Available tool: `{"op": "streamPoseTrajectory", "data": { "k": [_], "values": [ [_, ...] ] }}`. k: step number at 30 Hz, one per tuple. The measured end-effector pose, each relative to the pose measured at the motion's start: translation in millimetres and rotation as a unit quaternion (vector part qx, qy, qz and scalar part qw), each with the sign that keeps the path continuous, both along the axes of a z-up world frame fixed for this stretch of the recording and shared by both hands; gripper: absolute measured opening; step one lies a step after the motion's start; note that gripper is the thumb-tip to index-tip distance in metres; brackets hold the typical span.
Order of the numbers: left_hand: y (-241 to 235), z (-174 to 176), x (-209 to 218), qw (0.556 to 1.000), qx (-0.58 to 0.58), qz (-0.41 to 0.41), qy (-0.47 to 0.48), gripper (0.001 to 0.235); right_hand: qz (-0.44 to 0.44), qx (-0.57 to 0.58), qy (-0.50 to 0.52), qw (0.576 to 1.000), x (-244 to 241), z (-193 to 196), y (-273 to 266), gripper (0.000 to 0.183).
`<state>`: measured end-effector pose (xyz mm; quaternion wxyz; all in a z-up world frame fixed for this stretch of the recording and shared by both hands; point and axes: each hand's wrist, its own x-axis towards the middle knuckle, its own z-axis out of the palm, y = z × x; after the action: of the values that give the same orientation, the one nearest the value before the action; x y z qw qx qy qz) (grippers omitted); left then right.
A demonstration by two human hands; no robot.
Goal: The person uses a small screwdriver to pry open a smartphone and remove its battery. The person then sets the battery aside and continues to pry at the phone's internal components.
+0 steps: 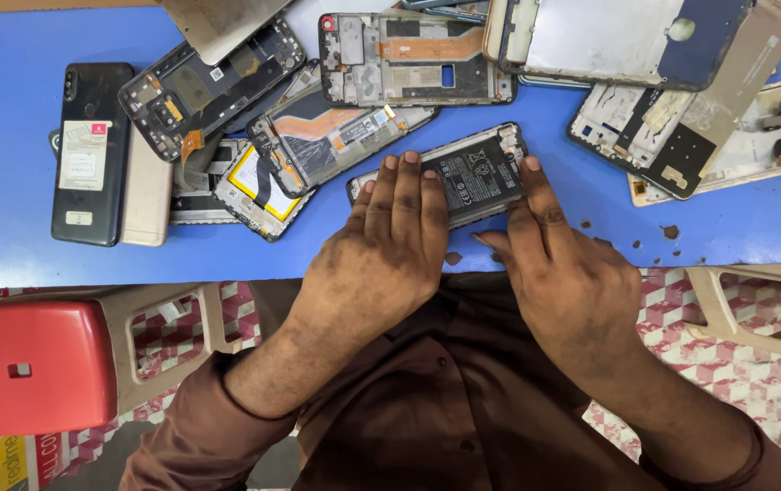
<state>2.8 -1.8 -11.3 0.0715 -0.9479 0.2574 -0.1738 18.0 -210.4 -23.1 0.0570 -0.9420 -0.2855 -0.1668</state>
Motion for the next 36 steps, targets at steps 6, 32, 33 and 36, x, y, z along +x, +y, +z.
{"op": "streamPoseTrajectory", "data": {
  "k": [6,32,33,36],
  "values": [
    [2.8,-0.6,1.4,1.0,0.004,0.0,-0.007,0.031,0.012,0.003,-0.001,1.0,0.5,-1.3,-1.3,0.044],
    [16.3,18.1,15.7,0.995,-0.069,-0.032,0.064,0.027,0.025,0.006,-0.028,0.999,0.4,5.1,0.1,0.04],
    [16.7,18.7,15.9,0.994,-0.076,-0.031,0.069,0.027,0.023,0.003,-0.029,0.999,-0.3,5.8,1.1,0.04],
    [18.0,18.7,16.7,0.994,-0.084,-0.031,0.06,0.024,0.021,-0.004,-0.038,0.999,-1.9,6.7,1.4,0.04]
  ]
}}
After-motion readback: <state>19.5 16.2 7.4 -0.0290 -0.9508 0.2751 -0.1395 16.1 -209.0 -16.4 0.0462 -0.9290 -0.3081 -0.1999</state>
